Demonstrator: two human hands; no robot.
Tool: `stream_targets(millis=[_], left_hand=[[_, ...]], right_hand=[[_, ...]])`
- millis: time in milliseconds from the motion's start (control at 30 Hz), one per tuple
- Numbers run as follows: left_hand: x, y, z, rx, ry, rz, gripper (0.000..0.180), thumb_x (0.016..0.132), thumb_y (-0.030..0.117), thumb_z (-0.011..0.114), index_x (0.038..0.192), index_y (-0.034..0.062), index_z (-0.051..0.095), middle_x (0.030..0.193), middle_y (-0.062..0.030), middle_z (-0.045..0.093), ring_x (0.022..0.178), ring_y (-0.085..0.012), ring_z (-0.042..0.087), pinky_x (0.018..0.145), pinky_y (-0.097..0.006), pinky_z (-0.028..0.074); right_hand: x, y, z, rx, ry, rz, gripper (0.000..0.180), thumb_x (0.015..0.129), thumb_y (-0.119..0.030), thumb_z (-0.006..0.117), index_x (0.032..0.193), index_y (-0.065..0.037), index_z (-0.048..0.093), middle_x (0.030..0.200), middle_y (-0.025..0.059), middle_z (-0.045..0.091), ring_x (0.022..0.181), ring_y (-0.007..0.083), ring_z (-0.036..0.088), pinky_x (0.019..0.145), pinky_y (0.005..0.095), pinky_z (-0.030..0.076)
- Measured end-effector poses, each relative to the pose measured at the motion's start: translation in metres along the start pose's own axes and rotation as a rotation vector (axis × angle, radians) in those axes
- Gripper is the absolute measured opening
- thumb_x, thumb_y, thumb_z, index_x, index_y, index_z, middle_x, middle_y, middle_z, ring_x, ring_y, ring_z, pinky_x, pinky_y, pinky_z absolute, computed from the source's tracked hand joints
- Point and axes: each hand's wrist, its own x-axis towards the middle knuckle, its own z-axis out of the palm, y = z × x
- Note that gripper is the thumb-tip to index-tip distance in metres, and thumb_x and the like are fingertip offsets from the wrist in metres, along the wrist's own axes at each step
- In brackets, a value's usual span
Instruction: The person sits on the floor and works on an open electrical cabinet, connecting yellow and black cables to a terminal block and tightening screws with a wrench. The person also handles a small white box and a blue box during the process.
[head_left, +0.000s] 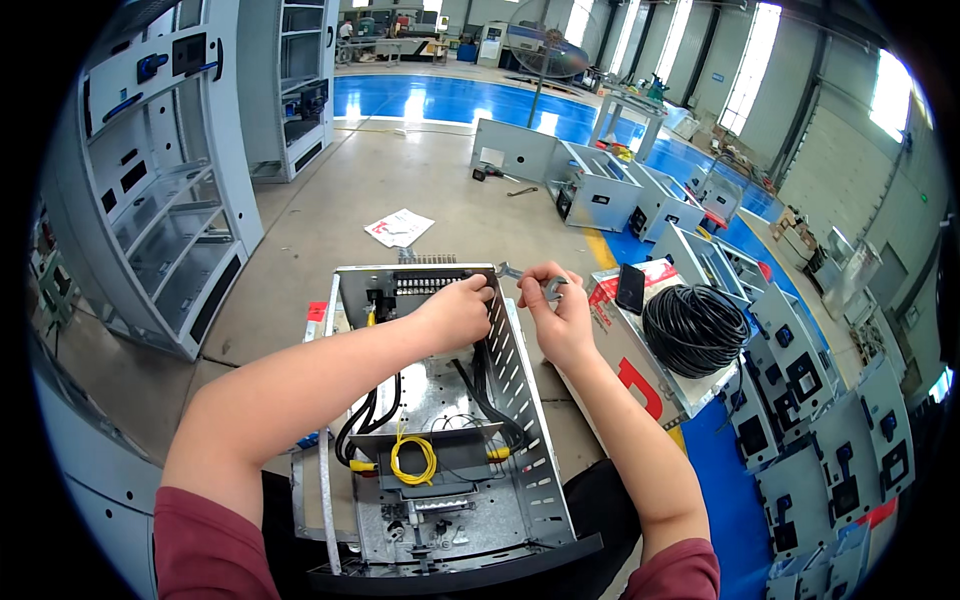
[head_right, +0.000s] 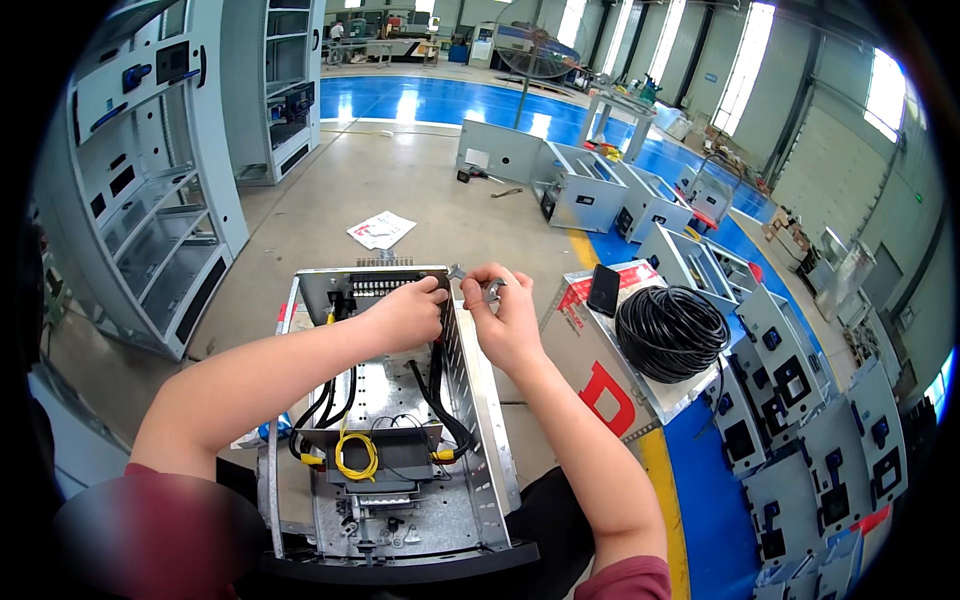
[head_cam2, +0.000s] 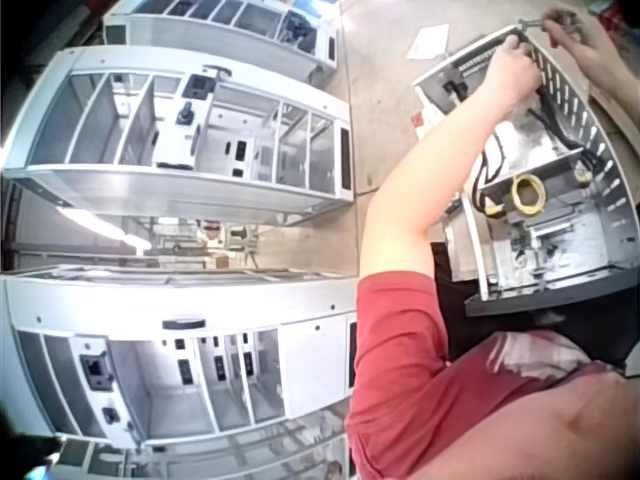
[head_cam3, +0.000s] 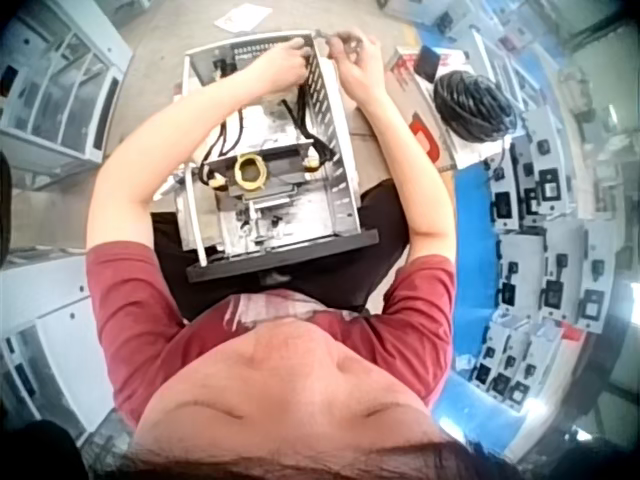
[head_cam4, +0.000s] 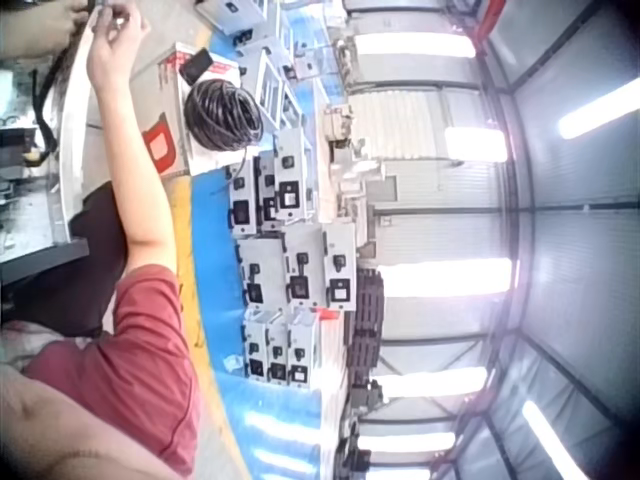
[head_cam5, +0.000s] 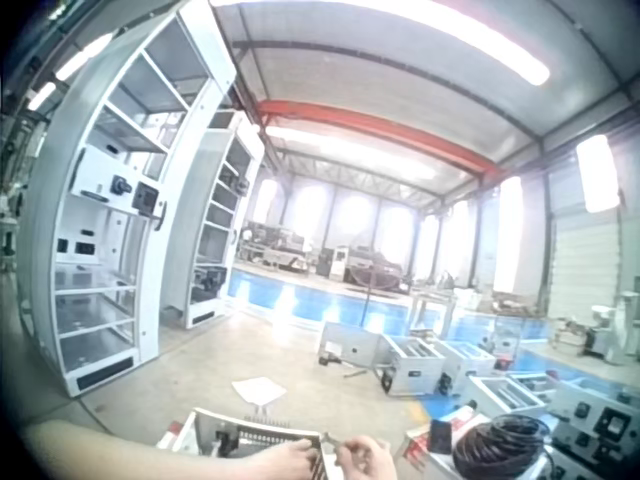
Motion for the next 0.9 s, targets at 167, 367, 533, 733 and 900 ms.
stream_targets(millis=[167, 367, 533, 733, 900], left_hand=[[-0.002, 0.005, 0.008, 0.169, 0.012, -0.019, 0.014, 0.086, 0.027, 0.068, 0.082, 0.0228, 0.081, 0.101, 0.0088, 0.072, 0.114, -0.0155, 0.059, 0.098, -0.033, 0.037], [-0.004, 0.007, 0.009, 0.146, 0.027, -0.008, 0.016, 0.087, 0.028, 0.067, 0.083, 0.0228, 0.082, 0.102, 0.0093, 0.072, 0.116, -0.0145, 0.058, 0.098, -0.033, 0.037], [-0.002, 0.008, 0.005, 0.088, 0.002, 0.015, 0.015, 0.086, 0.027, 0.068, 0.079, 0.0230, 0.081, 0.095, 0.0098, 0.072, 0.111, -0.0139, 0.060, 0.097, -0.032, 0.038], [-0.004, 0.012, 0.012, 0.126, 0.019, -0.018, 0.015, 0.086, 0.026, 0.068, 0.082, 0.0230, 0.082, 0.098, 0.0092, 0.073, 0.113, -0.0142, 0.060, 0.097, -0.032, 0.038], [-0.002, 0.017, 0.008, 0.172, -0.048, -0.025, 0.018, 0.090, 0.028, 0.067, 0.091, 0.0225, 0.084, 0.107, 0.0088, 0.073, 0.119, -0.0158, 0.057, 0.097, -0.033, 0.037]], right_hand=[[0.000, -0.003, 0.000, 0.015, -0.006, -0.002, 0.015, 0.104, -0.024, 0.067, 0.101, -0.010, 0.068, 0.084, 0.0015, 0.073, 0.097, 0.0241, 0.056, 0.104, 0.0392, 0.036], [0.000, -0.004, -0.002, 0.019, -0.013, 0.009, 0.015, 0.104, -0.024, 0.066, 0.101, -0.010, 0.068, 0.085, 0.0011, 0.072, 0.100, 0.0241, 0.055, 0.104, 0.0394, 0.036], [-0.001, -0.004, -0.004, 0.023, -0.008, 0.021, 0.015, 0.104, -0.024, 0.066, 0.101, -0.010, 0.068, 0.084, 0.0009, 0.072, 0.100, 0.0241, 0.055, 0.104, 0.0396, 0.036], [0.000, -0.006, -0.002, 0.015, -0.009, 0.034, 0.014, 0.104, -0.023, 0.066, 0.101, -0.010, 0.069, 0.085, 0.0014, 0.072, 0.103, 0.0250, 0.054, 0.103, 0.0395, 0.037], [-0.001, -0.002, -0.002, 0.031, -0.013, 0.033, 0.015, 0.104, -0.023, 0.066, 0.101, -0.009, 0.069, 0.086, 0.0017, 0.073, 0.103, 0.0252, 0.054, 0.103, 0.0395, 0.038]])
